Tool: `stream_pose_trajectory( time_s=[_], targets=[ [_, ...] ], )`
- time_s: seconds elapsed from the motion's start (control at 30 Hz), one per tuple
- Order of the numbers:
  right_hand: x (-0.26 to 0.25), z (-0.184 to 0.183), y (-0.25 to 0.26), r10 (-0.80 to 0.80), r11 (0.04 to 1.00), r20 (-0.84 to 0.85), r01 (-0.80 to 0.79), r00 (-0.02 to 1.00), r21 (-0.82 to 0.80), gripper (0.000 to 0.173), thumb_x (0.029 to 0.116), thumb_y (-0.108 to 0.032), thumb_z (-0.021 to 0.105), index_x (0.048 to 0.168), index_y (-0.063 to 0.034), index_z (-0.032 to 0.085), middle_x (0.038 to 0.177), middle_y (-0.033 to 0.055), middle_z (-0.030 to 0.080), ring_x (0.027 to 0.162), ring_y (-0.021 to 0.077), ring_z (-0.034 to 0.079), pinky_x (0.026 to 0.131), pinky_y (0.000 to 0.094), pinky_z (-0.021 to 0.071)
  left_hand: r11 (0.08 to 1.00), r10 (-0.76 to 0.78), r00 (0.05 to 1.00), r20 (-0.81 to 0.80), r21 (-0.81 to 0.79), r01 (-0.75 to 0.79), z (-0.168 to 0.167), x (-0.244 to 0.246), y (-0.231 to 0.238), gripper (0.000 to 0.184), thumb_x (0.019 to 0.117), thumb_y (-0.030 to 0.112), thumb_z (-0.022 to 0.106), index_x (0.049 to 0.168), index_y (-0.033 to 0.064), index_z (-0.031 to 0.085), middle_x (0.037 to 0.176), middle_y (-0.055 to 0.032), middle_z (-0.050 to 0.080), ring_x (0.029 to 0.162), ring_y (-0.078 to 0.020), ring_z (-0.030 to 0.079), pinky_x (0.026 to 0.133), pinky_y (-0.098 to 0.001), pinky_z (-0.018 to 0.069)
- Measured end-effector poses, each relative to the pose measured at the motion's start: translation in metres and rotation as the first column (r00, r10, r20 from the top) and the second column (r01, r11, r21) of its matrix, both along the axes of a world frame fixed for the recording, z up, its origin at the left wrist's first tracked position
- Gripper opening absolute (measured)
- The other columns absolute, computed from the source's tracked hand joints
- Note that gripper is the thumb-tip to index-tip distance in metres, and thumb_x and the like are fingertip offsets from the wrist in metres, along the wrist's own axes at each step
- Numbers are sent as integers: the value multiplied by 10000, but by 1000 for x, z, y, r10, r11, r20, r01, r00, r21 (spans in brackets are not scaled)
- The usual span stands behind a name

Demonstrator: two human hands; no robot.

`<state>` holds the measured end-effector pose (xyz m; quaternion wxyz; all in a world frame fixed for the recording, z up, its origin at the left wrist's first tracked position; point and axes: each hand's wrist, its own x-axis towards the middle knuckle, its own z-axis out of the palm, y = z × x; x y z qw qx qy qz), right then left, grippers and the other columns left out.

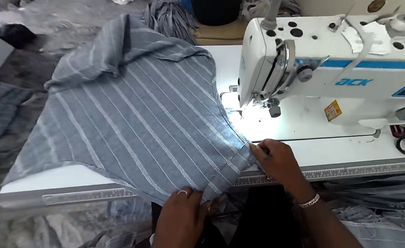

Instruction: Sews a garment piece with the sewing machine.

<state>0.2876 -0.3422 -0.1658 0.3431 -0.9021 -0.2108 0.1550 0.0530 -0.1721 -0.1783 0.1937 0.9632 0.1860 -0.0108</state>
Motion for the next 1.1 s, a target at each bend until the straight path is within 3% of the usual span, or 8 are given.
stream_pose_trajectory(
  time_s=[0.17,0.27,0.33,0.47,0.57,0.83,1.0,1.1],
  targets=[
    [-2,5,-1,38,996,53,-34,998,-82,340,1034,-392,607,818,-137,671,616,9,589,525,166,571,484,399,470,933,42,994,-100,-353,-75,25,-18,46,421,1043,512,487,1058,125,654,652,3,577,550,-155,576,511,-408,511],
    [-1,13,-3,99,956,161,-49,982,-288,414,1003,-507,606,797,-151,659,651,48,595,614,251,614,512,496,459,959,-10,929,-371,-266,-96,27,-3,63,360,1045,469,549,1130,132,641,680,-35,592,608,-222,600,600,-479,523],
    [10,12,-6,189,943,216,-117,958,-311,331,989,-481,638,984,-153,685,754,35,655,692,245,663,589,503,533,992,49,905,-423,-82,-92,36,10,49,378,1004,493,621,1126,138,665,749,-75,663,700,-297,671,661,-557,556],
    [40,-1,-14,562,821,377,-551,736,-148,224,1032,-237,593,1178,-168,748,983,41,676,824,179,679,706,400,597,997,83,996,30,-1,-83,57,58,3,229,995,306,674,1035,85,719,863,-102,707,820,-307,707,731,-556,582],
    [59,-1,-17,679,720,369,-675,635,-163,270,1022,-324,621,1249,-255,752,1071,21,668,898,134,668,762,334,590,997,-54,956,289,-44,69,36,113,-28,222,1000,253,607,1027,85,750,969,-113,712,979,-318,679,840,-547,546],
    [62,-17,-28,699,653,535,-729,474,-207,239,1028,-216,577,1178,-180,759,1063,60,676,867,181,671,737,345,587,996,-67,912,405,76,40,-19,131,-34,369,962,517,565,1033,229,784,1059,-3,718,1117,-238,621,932,-499,453],
    [60,-14,-23,664,716,406,-691,629,-100,253,1039,-317,532,1009,-172,738,894,-44,621,776,71,615,666,282,546,995,-101,928,360,18,101,-14,131,-28,380,1011,486,527,868,224,762,950,11,732,1260,-241,570,1109,-526,343],
    [52,-5,-20,602,789,285,-611,746,-68,198,1018,-317,591,1037,-170,723,834,-60,626,690,58,596,623,279,540,996,-76,944,322,59,60,-15,135,-32,396,1009,450,492,797,209,723,951,-19,696,1273,-282,540,1130,-559,309]
  ],
)
